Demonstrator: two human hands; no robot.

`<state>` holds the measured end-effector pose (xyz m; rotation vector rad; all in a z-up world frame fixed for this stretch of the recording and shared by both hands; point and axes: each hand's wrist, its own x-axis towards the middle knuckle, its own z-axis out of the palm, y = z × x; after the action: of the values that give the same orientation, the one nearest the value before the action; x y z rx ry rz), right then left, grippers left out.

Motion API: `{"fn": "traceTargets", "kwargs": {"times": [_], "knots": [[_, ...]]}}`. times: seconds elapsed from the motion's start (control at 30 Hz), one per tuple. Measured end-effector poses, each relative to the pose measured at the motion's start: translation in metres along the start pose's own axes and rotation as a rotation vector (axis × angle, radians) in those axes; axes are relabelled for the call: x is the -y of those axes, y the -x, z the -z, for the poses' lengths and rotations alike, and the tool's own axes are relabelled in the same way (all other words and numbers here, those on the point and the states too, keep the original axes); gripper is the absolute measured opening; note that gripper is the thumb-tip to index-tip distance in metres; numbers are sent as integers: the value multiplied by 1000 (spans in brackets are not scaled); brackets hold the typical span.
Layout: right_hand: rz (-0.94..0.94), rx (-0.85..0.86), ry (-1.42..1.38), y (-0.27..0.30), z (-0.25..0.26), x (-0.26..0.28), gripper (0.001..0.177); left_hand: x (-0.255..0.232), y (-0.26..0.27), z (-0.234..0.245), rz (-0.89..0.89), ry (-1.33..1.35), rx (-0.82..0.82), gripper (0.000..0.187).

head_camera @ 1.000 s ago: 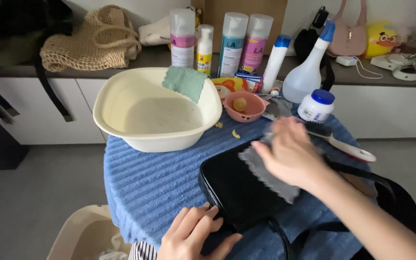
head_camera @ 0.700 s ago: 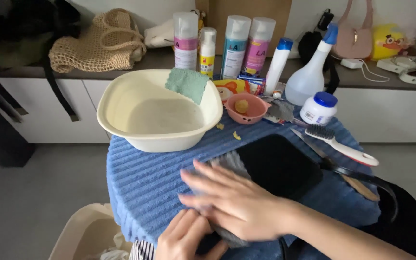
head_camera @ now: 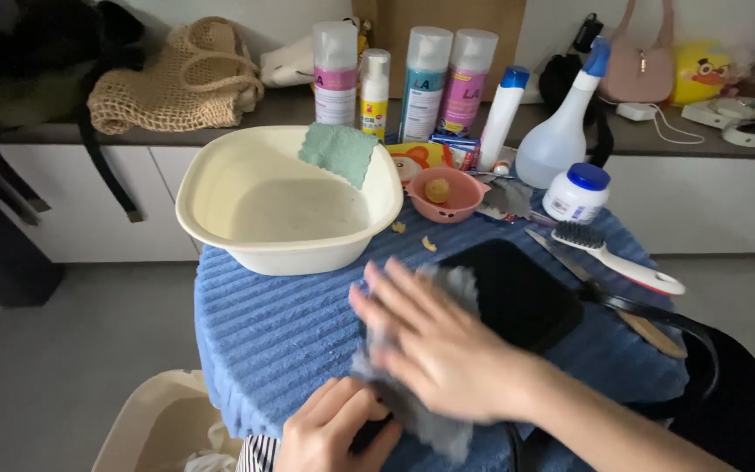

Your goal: Cleaning a black leather handbag by wiping it with a damp cloth and cleaning solution.

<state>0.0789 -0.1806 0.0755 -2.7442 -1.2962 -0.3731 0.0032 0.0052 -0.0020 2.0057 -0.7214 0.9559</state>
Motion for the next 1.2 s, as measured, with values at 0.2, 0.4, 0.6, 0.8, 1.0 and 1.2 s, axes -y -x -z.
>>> {"fn": "traceTargets", "kwargs": {"times": [0.2, 0.4, 0.6, 0.8, 1.0, 1.2], "knots": [[-9, 257, -302, 44, 38, -34, 58, 4, 5, -4, -45, -6, -69, 27], [-723, 681, 106, 2, 54, -65, 69, -6, 0, -3, 63, -22, -22, 26], [-232, 37, -132, -28, 30, 20, 47, -2, 1, -4, -11, -33, -46, 27], [106, 327, -368, 29, 37, -18, 63, -2, 1, -7, 24, 6, -69, 26], [-499, 691, 103, 3, 43, -97, 81, -4, -1, -9, -3, -21, -100, 20], [-24, -122, -73, -10, 0, -4, 56, 1, 3, -17, -91, -9, -211, 18]]}}
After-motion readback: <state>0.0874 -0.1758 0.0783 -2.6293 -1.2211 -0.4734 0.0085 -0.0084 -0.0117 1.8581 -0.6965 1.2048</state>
